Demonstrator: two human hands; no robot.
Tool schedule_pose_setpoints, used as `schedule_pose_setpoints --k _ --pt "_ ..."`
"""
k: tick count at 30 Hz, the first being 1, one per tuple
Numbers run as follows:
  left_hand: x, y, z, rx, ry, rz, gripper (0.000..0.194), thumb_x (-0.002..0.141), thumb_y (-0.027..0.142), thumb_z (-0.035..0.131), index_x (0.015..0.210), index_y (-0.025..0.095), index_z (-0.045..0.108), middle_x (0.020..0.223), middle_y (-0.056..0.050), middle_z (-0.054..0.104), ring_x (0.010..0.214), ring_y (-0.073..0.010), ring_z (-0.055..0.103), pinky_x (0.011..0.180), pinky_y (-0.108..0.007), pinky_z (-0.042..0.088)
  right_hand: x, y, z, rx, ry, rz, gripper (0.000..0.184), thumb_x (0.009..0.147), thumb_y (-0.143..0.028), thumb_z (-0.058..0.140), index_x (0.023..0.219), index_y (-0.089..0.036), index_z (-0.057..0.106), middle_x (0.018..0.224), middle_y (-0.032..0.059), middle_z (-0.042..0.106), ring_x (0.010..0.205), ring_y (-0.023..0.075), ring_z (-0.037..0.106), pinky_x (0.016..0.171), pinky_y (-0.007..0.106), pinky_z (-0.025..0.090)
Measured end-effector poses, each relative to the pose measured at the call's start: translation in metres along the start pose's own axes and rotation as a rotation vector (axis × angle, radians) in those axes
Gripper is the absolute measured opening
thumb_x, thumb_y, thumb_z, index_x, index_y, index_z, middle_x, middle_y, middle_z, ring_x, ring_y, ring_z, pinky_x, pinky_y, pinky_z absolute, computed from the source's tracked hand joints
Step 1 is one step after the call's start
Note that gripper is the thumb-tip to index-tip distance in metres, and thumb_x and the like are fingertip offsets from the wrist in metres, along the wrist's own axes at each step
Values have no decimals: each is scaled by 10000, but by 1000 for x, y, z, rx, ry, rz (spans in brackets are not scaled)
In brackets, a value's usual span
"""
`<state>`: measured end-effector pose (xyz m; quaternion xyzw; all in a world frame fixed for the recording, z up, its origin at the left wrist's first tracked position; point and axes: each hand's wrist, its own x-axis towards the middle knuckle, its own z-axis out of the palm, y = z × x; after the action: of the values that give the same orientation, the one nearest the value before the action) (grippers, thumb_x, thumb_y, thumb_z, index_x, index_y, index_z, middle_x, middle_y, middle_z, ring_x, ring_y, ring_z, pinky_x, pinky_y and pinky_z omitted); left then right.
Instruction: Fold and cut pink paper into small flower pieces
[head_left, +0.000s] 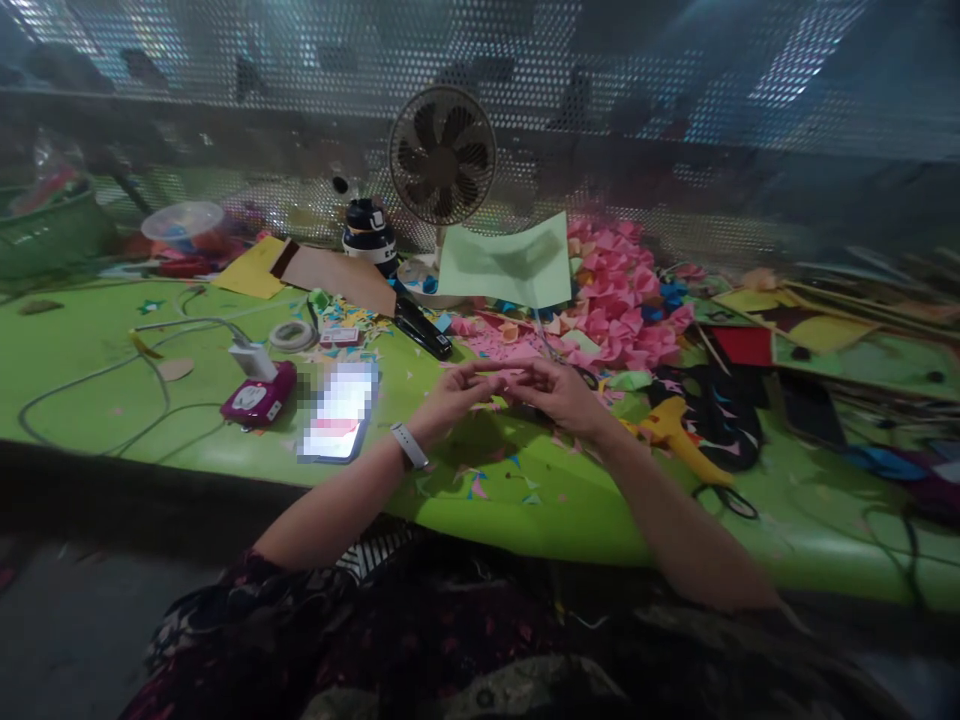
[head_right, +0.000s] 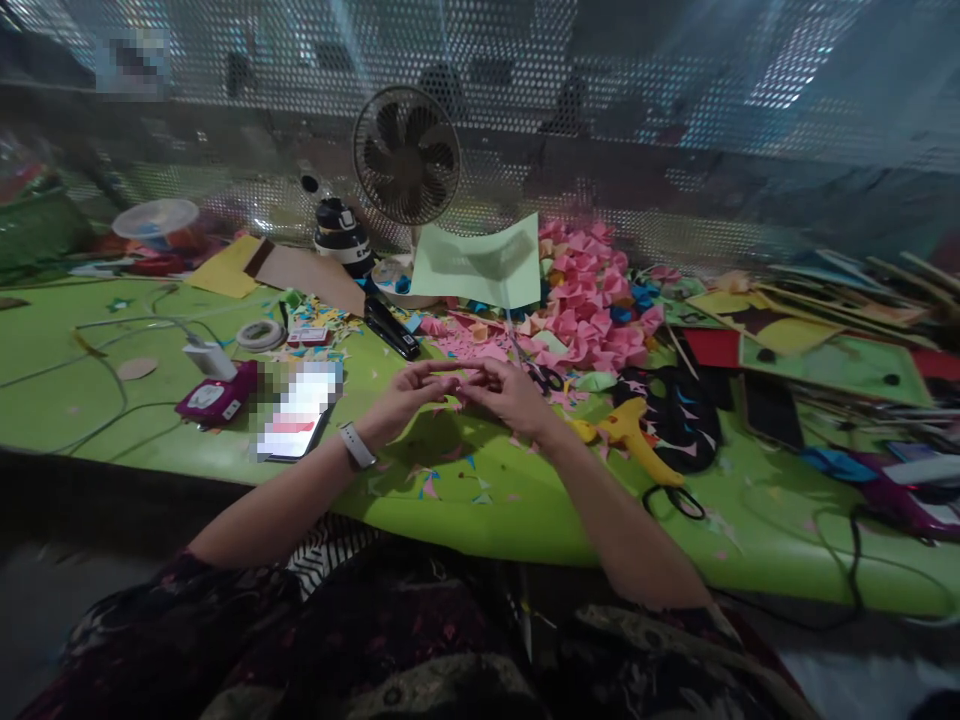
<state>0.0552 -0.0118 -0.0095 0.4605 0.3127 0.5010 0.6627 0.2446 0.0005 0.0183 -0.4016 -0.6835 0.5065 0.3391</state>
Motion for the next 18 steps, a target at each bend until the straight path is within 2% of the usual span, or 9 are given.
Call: schedule_pose_setpoints --k 3,7,10,13,15,17,18 --pt "1 3 -3 -106 -4 -125 355 764 244 818 1094 153 721 985 -74 775 798 -128 715 809 -274 545 0 3 -4 -176 78 -65 419 836 -461 715 1175 -215 717 1054 76 761 895 204 720 821 361 578" --pt "1 6 -4 -230 15 -179 396 738 87 796 1111 165 687 1011 -57 766 884 -130 728 893 -276 541 0 3 -1 -417 230 -162 322 867 -448 674 1079 -217 750 995 74 771 856 219 707 798 371 560" --pt "1 5 -3 -243 8 -192 401 742 41 766 1114 158 669 997 -60 766 901 -137 735 916 -285 539 2 3 5 -419 275 -259 258 863 -469 667 896 -230 757 985 78 752 925 233 692 832 385 555" --pt "-1 3 -5 -201 -8 -213 355 776 96 765 1114 159 674 1041 -93 767 969 -163 738 944 -303 535 5 4 3 -358 367 -338 262 841 -494 685 810 -237 725 983 73 732 981 235 673 899 403 546" --pt "-4 4 -8 -135 -90 -238 313 768 167 802 1066 161 704 1008 -104 777 936 -167 744 890 -288 552 8 5 -6 -264 475 -315 290 825 -523 698 829 -233 700 909 55 721 877 212 674 838 384 564" --pt "-8 9 -10 -31 -294 -315 293 724 259 854 976 158 744 882 -100 784 795 -164 747 766 -264 570 12 5 -20 -151 623 -266 341 788 -565 719 847 -233 671 786 22 682 728 179 647 719 345 574" --pt "-10 12 -11 31 -449 -384 314 711 323 864 954 154 762 813 -104 779 719 -170 740 701 -262 571 14 6 -28 -102 687 -261 362 766 -581 730 837 -235 652 752 9 660 686 166 632 681 329 570"
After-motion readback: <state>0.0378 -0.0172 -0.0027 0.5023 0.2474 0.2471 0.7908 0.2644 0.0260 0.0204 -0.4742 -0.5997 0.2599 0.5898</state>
